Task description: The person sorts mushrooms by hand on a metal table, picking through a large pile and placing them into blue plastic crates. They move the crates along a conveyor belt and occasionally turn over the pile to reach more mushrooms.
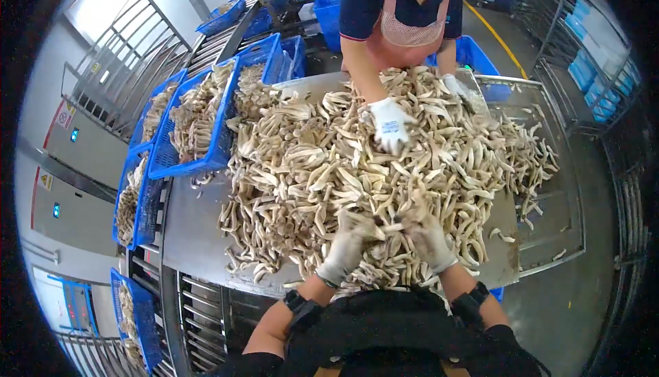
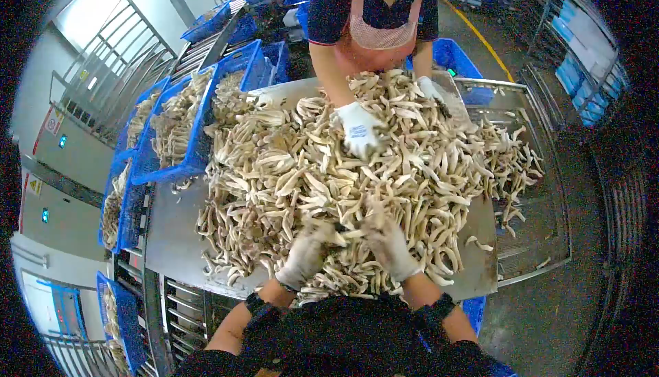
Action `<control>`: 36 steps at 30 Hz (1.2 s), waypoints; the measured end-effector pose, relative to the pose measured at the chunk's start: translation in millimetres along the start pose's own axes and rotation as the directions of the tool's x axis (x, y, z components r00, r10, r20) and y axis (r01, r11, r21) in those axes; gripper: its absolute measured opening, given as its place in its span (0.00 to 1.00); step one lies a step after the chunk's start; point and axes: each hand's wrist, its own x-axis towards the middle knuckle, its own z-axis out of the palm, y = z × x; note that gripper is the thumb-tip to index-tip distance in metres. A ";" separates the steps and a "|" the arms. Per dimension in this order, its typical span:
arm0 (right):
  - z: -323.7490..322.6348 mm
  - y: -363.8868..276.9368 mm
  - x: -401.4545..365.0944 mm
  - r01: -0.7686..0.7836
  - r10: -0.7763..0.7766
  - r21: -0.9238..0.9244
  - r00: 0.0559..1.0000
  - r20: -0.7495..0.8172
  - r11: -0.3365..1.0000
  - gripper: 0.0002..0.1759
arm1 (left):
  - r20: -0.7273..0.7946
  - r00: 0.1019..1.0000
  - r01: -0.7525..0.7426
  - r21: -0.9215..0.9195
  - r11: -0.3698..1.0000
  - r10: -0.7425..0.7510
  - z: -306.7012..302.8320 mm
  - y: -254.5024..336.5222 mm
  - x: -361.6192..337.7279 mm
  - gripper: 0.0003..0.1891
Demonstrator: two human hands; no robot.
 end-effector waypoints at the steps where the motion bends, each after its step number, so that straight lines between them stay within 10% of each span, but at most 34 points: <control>1: -5.5 4.6 3.4 0.048 -0.033 0.208 0.996 -0.077 0.977 0.17 | -0.003 0.979 0.194 -0.328 0.925 -0.206 -11.5 23.0 4.2 0.12; 3: 17.0 -25.7 -7.6 0.036 -0.036 0.024 0.999 0.021 0.999 0.18 | 0.103 0.905 0.355 -0.715 0.602 -0.412 -28.5 59.7 8.7 0.13; 5: 10.2 -10.1 0.3 -0.119 0.146 -0.114 0.952 0.269 0.986 0.20 | 0.291 0.940 0.240 -0.180 0.954 -0.181 -15.6 55.3 13.7 0.14; 6: 24.3 0.4 6.6 0.081 0.113 -0.550 0.944 0.310 0.831 0.26 | 0.241 0.967 0.129 -0.204 0.970 -0.078 -12.7 84.1 9.1 0.14; 9: 31.9 -29.7 -5.7 -0.034 0.032 0.014 0.994 0.108 0.999 0.28 | 0.332 0.805 0.593 -0.489 0.640 -0.492 -18.5 73.2 11.1 0.11; 10: 32.7 -32.3 -4.9 0.021 -0.026 0.124 0.999 0.044 0.992 0.25 | 0.274 0.839 0.486 -0.765 0.422 -0.470 -16.8 69.6 11.4 0.11; 12: 9.0 -1.9 6.1 0.233 -0.020 -0.507 0.921 0.389 0.830 0.31 | 0.334 0.902 0.392 -0.377 0.839 -0.272 3.9 33.3 8.4 0.13; 14: 1.8 10.8 15.2 0.066 0.108 -0.485 0.940 0.323 0.872 0.31 | 0.538 0.794 0.345 -0.017 0.938 -0.282 -29.4 110.6 21.1 0.16; 17: 19.4 -23.4 2.0 -0.121 0.112 0.093 0.989 0.101 0.988 0.28 | 0.298 0.926 0.329 -0.339 0.881 -0.231 -21.2 59.5 9.8 0.19; 18: 15.3 -17.1 7.1 -0.079 0.080 -0.011 0.988 0.133 0.997 0.29 | 0.162 0.980 0.155 -0.263 0.952 -0.115 -10.9 26.9 9.5 0.20; 20: 6.9 -4.1 17.1 0.027 0.015 -0.209 0.980 0.198 0.977 0.31 | 0.348 0.868 0.494 -0.545 0.677 -0.354 -12.2 49.9 16.8 0.18; 22: 2.1 -6.3 39.1 0.128 -0.109 -0.377 0.991 0.071 0.917 0.35 | 0.108 0.936 0.331 -0.598 0.730 -0.335 -20.9 55.2 22.3 0.22; 25: -11.9 -40.5 36.4 0.228 -0.292 -0.937 0.945 0.147 0.265 0.33 | 0.078 0.924 0.324 -0.684 0.653 -0.375 -61.3 68.9 14.5 0.32; 26: -30.3 -35.8 34.1 0.269 -0.300 -0.953 0.929 0.218 0.140 0.30 | 0.043 0.913 0.378 -0.459 0.804 -0.405 -77.9 79.0 2.1 0.30; 27: -42.8 -28.2 27.1 0.311 -0.275 -0.943 0.923 0.269 0.122 0.28 | 0.016 0.967 0.245 -0.330 0.912 -0.254 -89.1 75.5 -11.7 0.25; 28: -46.3 -19.2 15.4 0.322 -0.180 -0.923 0.941 0.288 0.210 0.26 | 0.100 0.875 0.484 -0.177 0.857 -0.474 -99.9 63.7 -31.8 0.20; 30: -18.6 -10.8 -17.9 0.035 0.283 -0.874 0.939 0.194 0.484 0.27 | 0.171 0.936 0.263 0.245 0.933 -0.309 -105.2 -6.4 -95.0 0.22; 31: 1.3 -3.7 -30.8 -0.122 0.489 -0.896 0.864 0.116 0.427 0.28 | 0.238 0.715 0.593 0.291 0.751 -0.657 -106.1 6.5 -100.9 0.27; 33: -4.8 72.4 -33.4 0.208 0.324 -0.888 0.877 0.355 0.411 0.30 | 0.073 0.756 0.584 0.373 0.721 -0.650 -81.9 -16.4 -132.4 0.28; 36: 28.0 115.3 -31.6 0.160 0.324 -0.948 0.913 0.248 0.274 0.23 | -0.078 0.802 0.582 -0.127 0.803 -0.593 -28.7 -35.5 -138.4 0.31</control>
